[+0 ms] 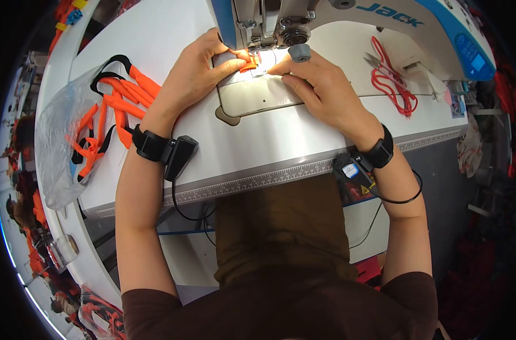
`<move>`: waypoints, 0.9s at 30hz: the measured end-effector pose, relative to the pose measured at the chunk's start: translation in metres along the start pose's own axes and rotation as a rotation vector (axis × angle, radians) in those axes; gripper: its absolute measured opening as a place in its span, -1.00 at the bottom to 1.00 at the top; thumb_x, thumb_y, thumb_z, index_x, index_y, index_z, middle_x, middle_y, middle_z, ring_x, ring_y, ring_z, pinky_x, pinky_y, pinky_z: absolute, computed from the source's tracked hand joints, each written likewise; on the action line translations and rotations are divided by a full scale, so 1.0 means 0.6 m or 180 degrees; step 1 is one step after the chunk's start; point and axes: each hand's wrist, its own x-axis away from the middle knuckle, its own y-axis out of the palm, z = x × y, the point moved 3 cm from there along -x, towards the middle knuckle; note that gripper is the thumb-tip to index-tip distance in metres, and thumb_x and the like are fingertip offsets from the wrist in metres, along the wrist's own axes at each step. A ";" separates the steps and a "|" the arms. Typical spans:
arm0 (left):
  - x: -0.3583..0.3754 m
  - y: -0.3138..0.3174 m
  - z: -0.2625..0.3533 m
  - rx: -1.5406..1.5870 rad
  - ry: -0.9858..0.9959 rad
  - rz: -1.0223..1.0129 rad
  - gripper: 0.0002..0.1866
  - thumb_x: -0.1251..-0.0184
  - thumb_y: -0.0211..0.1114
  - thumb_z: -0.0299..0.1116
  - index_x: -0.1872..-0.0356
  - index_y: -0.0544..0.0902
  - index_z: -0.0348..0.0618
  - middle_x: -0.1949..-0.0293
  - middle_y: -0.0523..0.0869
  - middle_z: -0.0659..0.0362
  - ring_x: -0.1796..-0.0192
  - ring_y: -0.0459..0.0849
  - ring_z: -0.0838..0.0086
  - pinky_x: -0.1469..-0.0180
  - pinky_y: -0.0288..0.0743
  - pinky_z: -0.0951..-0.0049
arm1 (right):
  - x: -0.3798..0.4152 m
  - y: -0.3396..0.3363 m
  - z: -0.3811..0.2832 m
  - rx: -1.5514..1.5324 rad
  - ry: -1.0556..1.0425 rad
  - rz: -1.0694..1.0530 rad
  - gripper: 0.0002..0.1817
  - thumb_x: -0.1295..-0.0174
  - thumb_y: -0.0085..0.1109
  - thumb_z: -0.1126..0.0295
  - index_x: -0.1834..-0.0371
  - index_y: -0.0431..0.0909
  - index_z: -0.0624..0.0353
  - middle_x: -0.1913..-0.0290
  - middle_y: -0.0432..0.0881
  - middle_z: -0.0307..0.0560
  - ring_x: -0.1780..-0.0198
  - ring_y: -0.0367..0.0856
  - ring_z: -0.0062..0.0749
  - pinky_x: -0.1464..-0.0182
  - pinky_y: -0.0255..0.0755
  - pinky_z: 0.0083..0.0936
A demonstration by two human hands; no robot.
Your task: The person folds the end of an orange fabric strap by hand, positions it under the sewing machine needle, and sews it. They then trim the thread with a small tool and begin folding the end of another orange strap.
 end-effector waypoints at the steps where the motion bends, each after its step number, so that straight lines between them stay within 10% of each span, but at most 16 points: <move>1: 0.000 0.000 -0.001 0.0014 0.0005 -0.0017 -0.79 -0.47 0.49 -0.36 -0.01 0.86 -0.22 -0.04 0.75 0.16 -0.07 0.75 0.32 -0.20 0.57 0.39 | 0.000 0.000 0.000 0.0002 0.0000 0.0001 -0.82 -0.54 0.21 0.42 -0.08 0.76 0.05 0.09 0.62 -0.13 0.13 0.70 -0.16 0.05 0.60 -0.25; 27: -0.001 -0.001 0.002 -0.0020 0.0076 0.0001 -0.79 -0.47 0.48 -0.37 0.00 0.86 -0.22 -0.07 0.75 0.17 -0.09 0.75 0.31 -0.22 0.57 0.38 | -0.001 0.001 0.003 -0.0009 -0.0002 -0.0076 -0.82 -0.52 0.23 0.45 -0.07 0.77 0.03 0.09 0.60 -0.13 0.14 0.70 -0.17 0.09 0.58 -0.23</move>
